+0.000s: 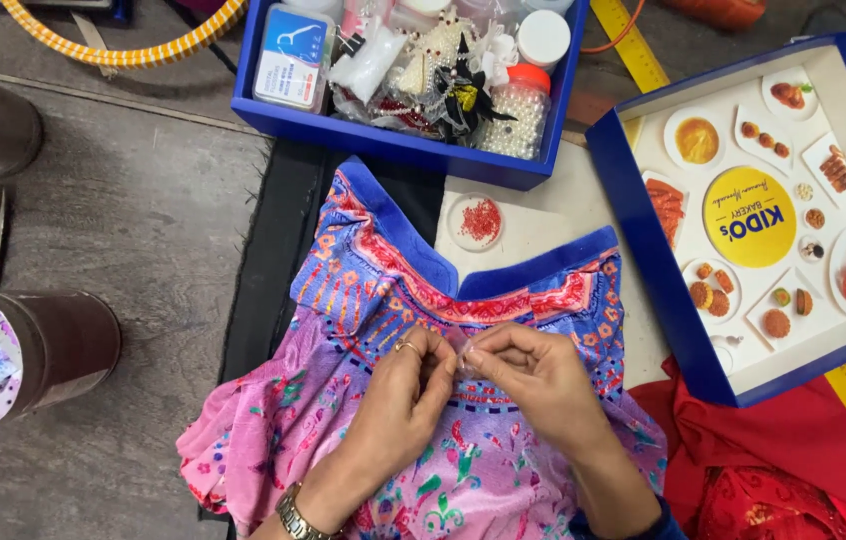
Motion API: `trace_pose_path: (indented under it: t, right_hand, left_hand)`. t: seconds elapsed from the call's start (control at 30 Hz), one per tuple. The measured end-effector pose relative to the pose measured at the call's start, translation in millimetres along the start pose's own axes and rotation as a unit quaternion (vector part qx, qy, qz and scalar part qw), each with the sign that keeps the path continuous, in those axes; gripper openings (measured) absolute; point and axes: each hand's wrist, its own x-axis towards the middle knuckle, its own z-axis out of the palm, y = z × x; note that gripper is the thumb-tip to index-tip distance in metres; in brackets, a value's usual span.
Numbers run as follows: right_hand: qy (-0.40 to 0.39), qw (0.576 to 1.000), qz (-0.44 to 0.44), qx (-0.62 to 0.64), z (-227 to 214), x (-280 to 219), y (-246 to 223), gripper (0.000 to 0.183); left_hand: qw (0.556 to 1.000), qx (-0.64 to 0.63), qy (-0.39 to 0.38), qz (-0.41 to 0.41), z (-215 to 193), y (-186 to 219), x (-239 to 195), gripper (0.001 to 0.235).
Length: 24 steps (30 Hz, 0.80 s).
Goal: The person selects red beads from a container, pours them into a small dish, and applies them to the neckline of a colorful garment. They then place the beads into a small plastic bag and seal it.
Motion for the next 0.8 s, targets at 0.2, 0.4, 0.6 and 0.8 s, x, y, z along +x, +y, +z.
trace_pose_path:
  t: [0.2,0.4,0.6,0.8]
  right_hand:
    - [0.097,0.98,-0.045,-0.169,10,-6,-15,0.018]
    - [0.082,0.994,-0.06,-0.03,4,-6,-15,0.017]
    - [0.072,0.997,-0.03,0.025,2,-4,-20,0.015]
    - [0.084,0.996,0.007,0.017,-9,0,-1,0.011]
  left_hand:
    - [1.0,0.017,0.013,-0.011,7,0,2,0.007]
    - [0.992,-0.065,0.081,-0.071,-3,-1,10,0.033]
    - [0.932,-0.341,0.025,-0.125,-6,-6,16,0.029]
    - [0.93,-0.354,0.078,-0.059,-1,-14,16,0.025]
